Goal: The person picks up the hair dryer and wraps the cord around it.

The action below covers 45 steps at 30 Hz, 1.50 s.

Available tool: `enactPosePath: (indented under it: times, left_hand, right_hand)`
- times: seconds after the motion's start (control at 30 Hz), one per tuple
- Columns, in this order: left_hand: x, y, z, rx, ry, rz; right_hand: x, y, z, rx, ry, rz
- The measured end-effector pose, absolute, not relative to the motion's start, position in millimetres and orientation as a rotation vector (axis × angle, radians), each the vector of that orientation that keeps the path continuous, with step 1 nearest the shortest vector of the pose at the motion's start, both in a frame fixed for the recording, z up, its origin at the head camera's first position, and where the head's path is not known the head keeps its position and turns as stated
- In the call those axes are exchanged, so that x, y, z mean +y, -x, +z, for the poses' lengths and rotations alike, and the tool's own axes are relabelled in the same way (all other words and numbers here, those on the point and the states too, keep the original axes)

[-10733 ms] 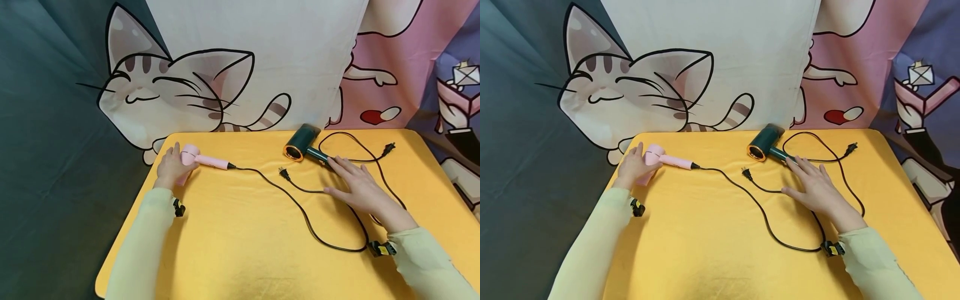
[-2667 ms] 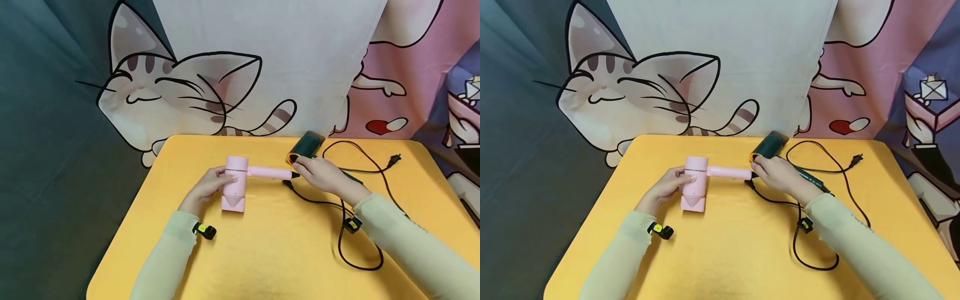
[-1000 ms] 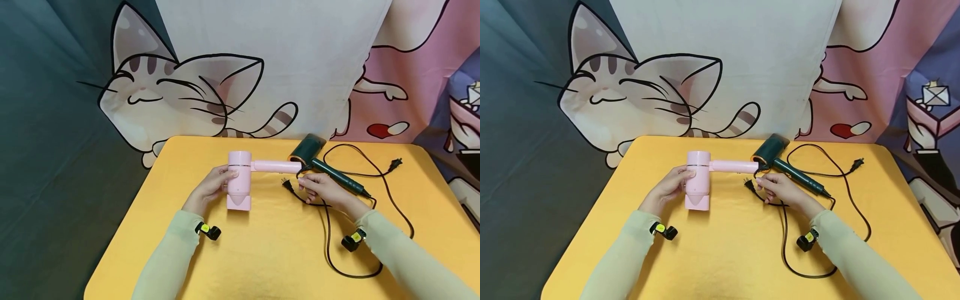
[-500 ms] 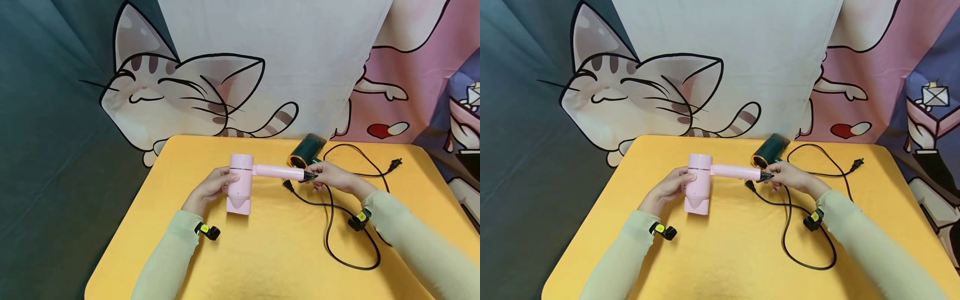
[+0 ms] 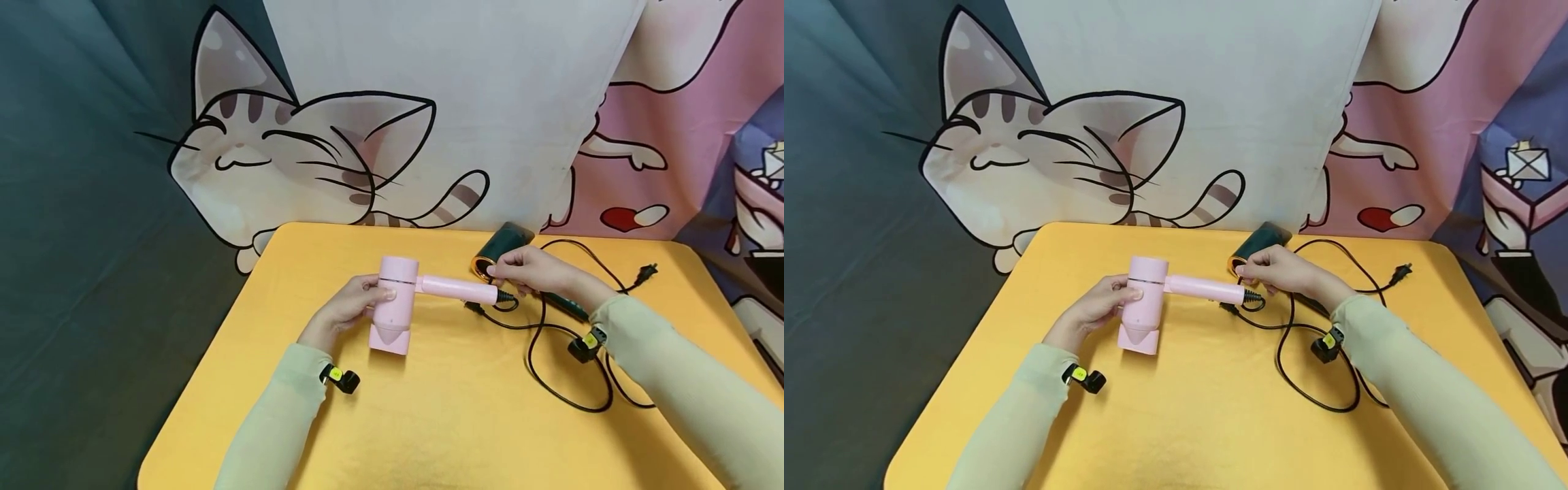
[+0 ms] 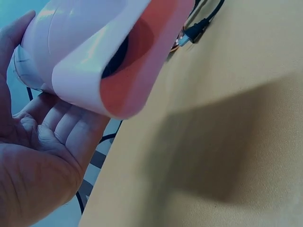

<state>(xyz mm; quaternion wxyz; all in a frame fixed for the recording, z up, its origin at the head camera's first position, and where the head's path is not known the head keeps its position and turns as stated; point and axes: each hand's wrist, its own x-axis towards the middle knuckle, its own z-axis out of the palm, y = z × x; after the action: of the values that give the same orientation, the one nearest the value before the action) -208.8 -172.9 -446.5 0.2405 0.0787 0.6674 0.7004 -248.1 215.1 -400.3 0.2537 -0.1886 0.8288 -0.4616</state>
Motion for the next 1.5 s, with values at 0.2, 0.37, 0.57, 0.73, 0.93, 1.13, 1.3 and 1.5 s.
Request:
enactPosePath:
  times: [0.2, 0.37, 0.57, 0.73, 0.93, 1.13, 1.3, 1.5]
  left_hand:
    - [-172.7, 209.7, -451.3, 1.828, -0.199, 1.919]
    - [-172.2, 210.3, -454.7, 1.827, -0.187, 1.936]
    - [-172.2, 212.2, -456.4, 1.854, -0.143, 1.948]
    - [-171.9, 215.6, -455.1, 1.865, -0.128, 1.949]
    - [-169.3, 217.2, -453.4, 1.851, -0.118, 1.952]
    - [-167.3, 217.2, -454.1, 1.849, -0.118, 1.954]
    - [-166.0, 217.4, -455.2, 1.859, -0.104, 1.963]
    - [-163.1, 215.9, -452.1, 1.846, -0.084, 1.992]
  right_hand:
    - [213.4, 241.3, -390.2, 2.287, 0.487, -1.298]
    - [213.4, 231.4, -382.3, 2.322, 0.530, -1.304]
    - [212.5, 212.2, -377.8, 2.428, 0.604, -1.307]
    - [206.4, 195.3, -382.5, 2.538, 0.715, -1.287]
    - [203.4, 175.0, -392.0, 2.562, 0.769, -1.295]
    - [199.9, 160.8, -404.3, 2.639, 0.866, -1.245]
    - [194.4, 151.4, -419.8, 2.630, 0.840, -1.293]
    - [187.3, 145.3, -440.8, 2.586, 0.738, -1.368]
